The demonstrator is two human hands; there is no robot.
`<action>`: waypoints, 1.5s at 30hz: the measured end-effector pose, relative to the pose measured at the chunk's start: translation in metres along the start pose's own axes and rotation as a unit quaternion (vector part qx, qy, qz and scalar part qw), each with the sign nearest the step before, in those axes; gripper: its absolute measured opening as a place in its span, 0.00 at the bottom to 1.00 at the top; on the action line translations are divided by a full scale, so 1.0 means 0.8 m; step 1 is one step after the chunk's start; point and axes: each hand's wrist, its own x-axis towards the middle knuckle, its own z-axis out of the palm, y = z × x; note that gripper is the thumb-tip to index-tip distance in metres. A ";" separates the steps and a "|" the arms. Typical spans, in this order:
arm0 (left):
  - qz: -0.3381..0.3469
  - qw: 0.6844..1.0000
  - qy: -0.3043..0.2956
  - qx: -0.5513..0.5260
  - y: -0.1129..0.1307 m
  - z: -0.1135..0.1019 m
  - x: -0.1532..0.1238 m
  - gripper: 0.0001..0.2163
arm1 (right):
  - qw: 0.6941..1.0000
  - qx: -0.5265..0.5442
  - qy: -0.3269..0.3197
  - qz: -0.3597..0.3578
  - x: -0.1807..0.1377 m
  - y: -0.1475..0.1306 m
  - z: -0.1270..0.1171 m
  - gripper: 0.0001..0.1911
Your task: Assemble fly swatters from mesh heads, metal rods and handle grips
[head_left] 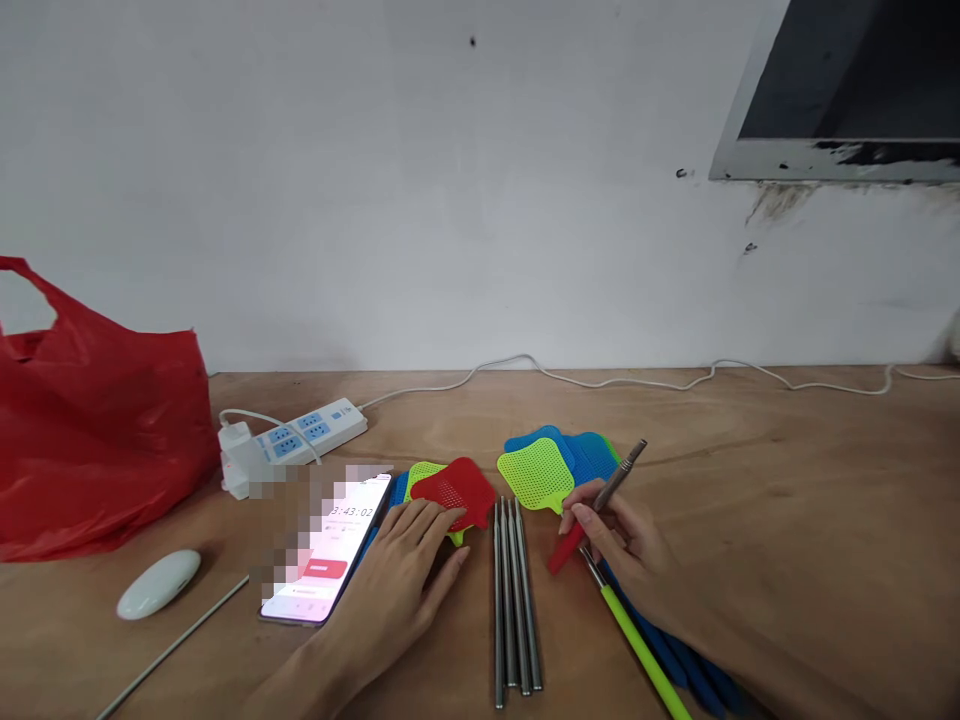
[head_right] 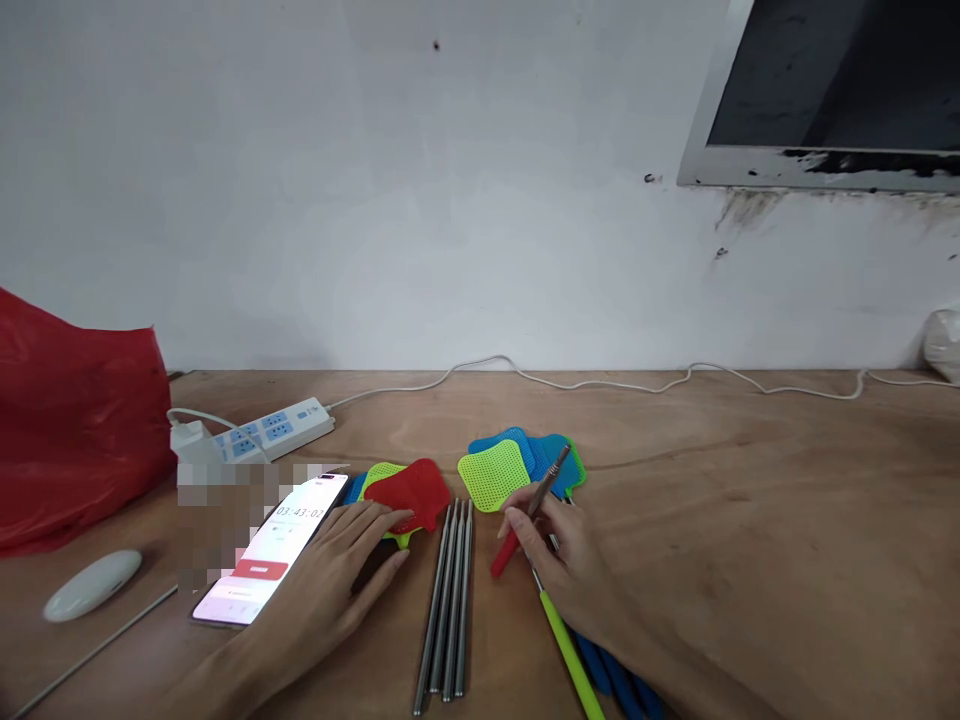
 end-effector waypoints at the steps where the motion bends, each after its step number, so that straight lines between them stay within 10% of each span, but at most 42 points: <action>1: 0.003 1.000 0.005 -0.005 0.000 -0.001 0.000 0.12 | 1.000 -0.010 -0.004 -0.005 0.000 0.000 0.000 0.12; 45: -0.028 1.000 -0.005 -0.004 -0.031 0.001 0.006 0.13 | 0.999 0.005 -0.032 -0.010 0.003 -0.002 -0.004 0.14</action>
